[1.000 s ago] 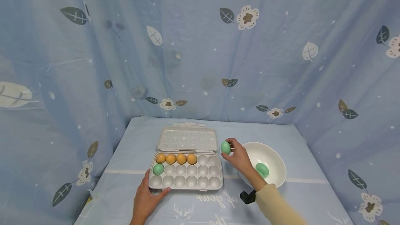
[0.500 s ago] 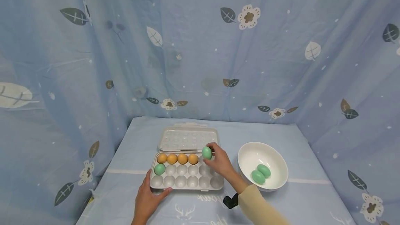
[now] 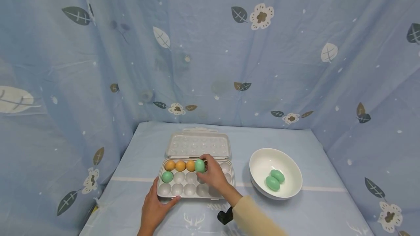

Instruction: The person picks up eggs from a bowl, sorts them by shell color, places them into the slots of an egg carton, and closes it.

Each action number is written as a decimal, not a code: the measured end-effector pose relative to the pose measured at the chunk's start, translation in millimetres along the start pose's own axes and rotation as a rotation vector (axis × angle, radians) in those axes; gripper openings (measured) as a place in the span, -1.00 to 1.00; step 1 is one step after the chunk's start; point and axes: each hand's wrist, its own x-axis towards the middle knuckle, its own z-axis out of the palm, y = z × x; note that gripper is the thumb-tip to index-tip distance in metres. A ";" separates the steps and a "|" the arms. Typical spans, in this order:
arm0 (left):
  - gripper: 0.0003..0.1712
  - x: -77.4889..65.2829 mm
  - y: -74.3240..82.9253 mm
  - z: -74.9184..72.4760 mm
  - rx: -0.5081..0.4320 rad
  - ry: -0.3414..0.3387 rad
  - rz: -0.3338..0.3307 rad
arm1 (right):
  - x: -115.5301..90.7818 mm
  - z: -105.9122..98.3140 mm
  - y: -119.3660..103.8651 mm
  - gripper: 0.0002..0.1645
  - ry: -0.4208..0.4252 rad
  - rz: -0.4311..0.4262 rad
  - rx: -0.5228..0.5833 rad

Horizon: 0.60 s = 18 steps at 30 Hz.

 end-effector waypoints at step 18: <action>0.54 -0.2 0.4 -1.3 0.015 -0.024 -0.027 | -0.1 47.1 -17.2 -0.39 -0.059 -0.042 -0.077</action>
